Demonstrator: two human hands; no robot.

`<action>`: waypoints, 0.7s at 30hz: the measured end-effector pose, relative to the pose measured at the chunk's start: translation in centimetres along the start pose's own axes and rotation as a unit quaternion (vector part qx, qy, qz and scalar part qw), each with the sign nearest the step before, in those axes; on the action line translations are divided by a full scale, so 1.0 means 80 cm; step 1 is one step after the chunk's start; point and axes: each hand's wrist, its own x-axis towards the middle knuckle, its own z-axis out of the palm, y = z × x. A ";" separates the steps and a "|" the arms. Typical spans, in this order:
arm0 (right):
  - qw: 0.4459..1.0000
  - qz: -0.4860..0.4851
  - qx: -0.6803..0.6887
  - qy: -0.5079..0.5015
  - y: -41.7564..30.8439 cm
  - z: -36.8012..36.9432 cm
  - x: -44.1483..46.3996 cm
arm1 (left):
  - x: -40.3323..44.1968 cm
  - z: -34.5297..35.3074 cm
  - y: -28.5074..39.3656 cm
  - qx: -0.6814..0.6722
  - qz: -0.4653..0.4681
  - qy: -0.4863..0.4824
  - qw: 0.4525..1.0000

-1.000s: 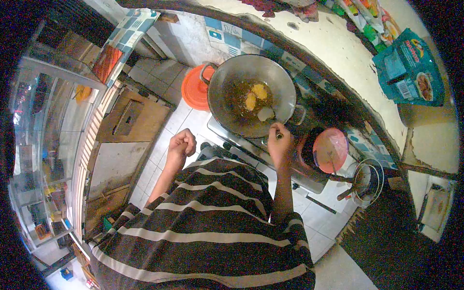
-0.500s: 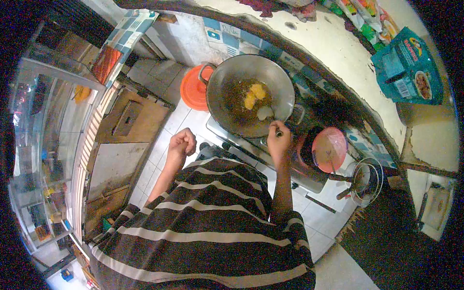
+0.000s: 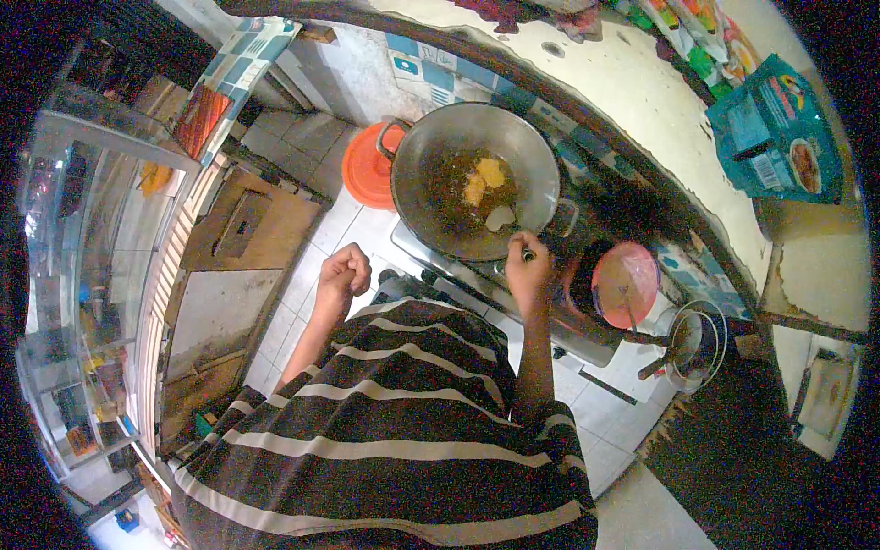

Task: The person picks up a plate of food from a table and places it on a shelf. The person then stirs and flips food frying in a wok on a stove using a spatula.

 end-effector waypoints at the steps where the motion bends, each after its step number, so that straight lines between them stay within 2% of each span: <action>1: 1.000 0.006 -0.007 -0.002 -0.003 0.000 0.001 | 0.000 -0.001 0.000 -0.006 -0.001 0.001 1.000; 4: 0.998 0.024 0.044 -0.025 -0.015 -0.006 -0.001 | -0.001 -0.001 0.000 -0.002 0.003 0.003 1.000; 7: 0.998 0.007 0.065 0.018 -0.012 -0.002 -0.002 | -0.001 0.001 0.001 0.000 0.001 0.009 1.000; 13: 1.000 -0.011 0.000 -0.008 -0.008 -0.004 -0.002 | -0.001 0.001 0.000 0.006 0.003 0.003 1.000; 16: 0.996 0.019 0.083 -0.015 0.003 0.009 -0.002 | 0.000 0.001 -0.001 0.004 0.001 -0.003 1.000; 21: 0.995 0.015 0.095 -0.016 0.003 0.003 -0.002 | -0.001 0.003 -0.001 0.008 -0.009 0.002 1.000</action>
